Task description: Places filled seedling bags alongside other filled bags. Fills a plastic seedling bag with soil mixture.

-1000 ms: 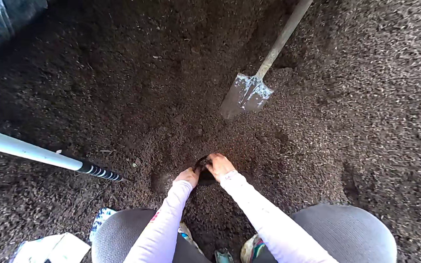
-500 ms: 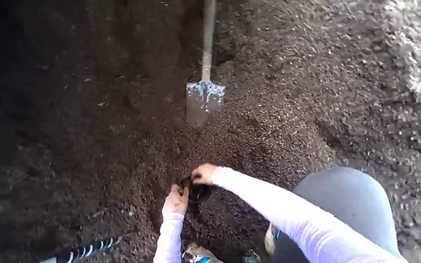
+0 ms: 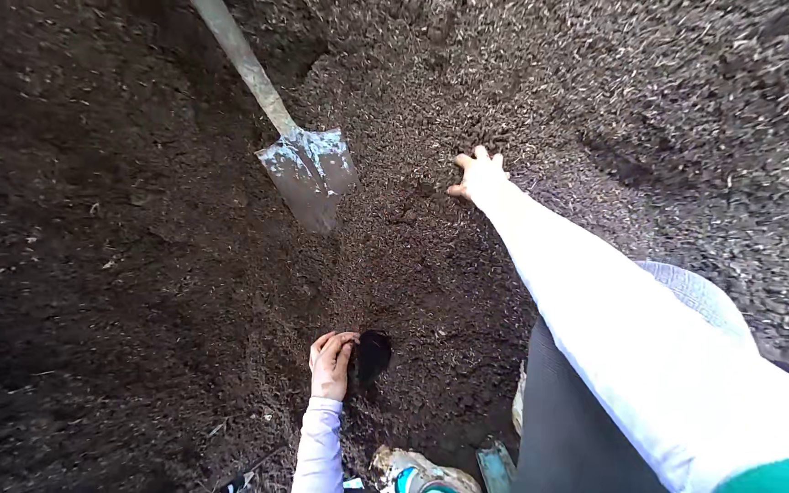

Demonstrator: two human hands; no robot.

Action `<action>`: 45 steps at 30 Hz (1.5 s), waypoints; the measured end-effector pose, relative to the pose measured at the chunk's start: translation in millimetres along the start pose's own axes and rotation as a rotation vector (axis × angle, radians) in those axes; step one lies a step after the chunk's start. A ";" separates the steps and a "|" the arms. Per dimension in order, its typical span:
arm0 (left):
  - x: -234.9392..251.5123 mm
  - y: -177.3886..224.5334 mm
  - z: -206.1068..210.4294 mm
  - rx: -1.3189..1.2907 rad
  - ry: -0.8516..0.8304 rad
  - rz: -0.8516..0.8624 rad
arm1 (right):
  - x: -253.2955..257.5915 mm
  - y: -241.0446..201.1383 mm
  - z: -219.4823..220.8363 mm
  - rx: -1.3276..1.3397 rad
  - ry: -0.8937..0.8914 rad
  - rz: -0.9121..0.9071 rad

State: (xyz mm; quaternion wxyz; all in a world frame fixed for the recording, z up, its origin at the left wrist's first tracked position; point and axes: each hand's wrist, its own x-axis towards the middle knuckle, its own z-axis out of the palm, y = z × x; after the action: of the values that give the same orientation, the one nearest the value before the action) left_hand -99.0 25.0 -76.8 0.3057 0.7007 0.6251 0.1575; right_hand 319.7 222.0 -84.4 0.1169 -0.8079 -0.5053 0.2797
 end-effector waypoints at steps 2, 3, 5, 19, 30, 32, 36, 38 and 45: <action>-5.3 -5.9 4.1 -0.110 0.090 0.007 | 8.9 7.8 11.5 0.012 -0.104 0.003; -7.5 -7.7 5.8 -0.132 0.112 0.017 | 10.0 10.7 14.2 0.027 -0.147 0.001; -8.4 -8.9 6.2 -0.125 0.140 0.037 | 16.9 19.5 18.1 0.101 -0.174 -0.004; -65.5 12.6 -22.2 -0.153 -0.027 -0.481 | -186.1 -158.4 43.9 0.124 -0.846 -0.586; -69.5 20.2 -23.3 -0.300 0.090 -0.463 | -298.0 -187.7 117.0 -0.163 -0.689 -0.689; -68.8 20.1 -22.5 -0.305 0.083 -0.448 | -306.3 -182.1 125.2 -0.267 -0.616 -0.714; -69.0 21.9 -32.7 -0.267 0.064 -0.396 | -297.0 -176.7 129.3 -0.294 -0.649 -0.813; -68.1 22.8 -42.8 -0.233 0.146 -0.363 | -279.8 -178.3 113.2 -0.187 -0.592 -0.771; -48.9 7.6 -19.2 -0.692 -0.183 -0.953 | -242.1 -160.6 127.3 -0.478 -0.808 -0.459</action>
State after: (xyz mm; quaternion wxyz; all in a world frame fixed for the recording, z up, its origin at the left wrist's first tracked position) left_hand -112.9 -18.3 -49.5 0.6059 0.2133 0.7542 0.1362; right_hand 46.0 70.8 -31.7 -0.2167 -0.5083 -0.7239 0.4131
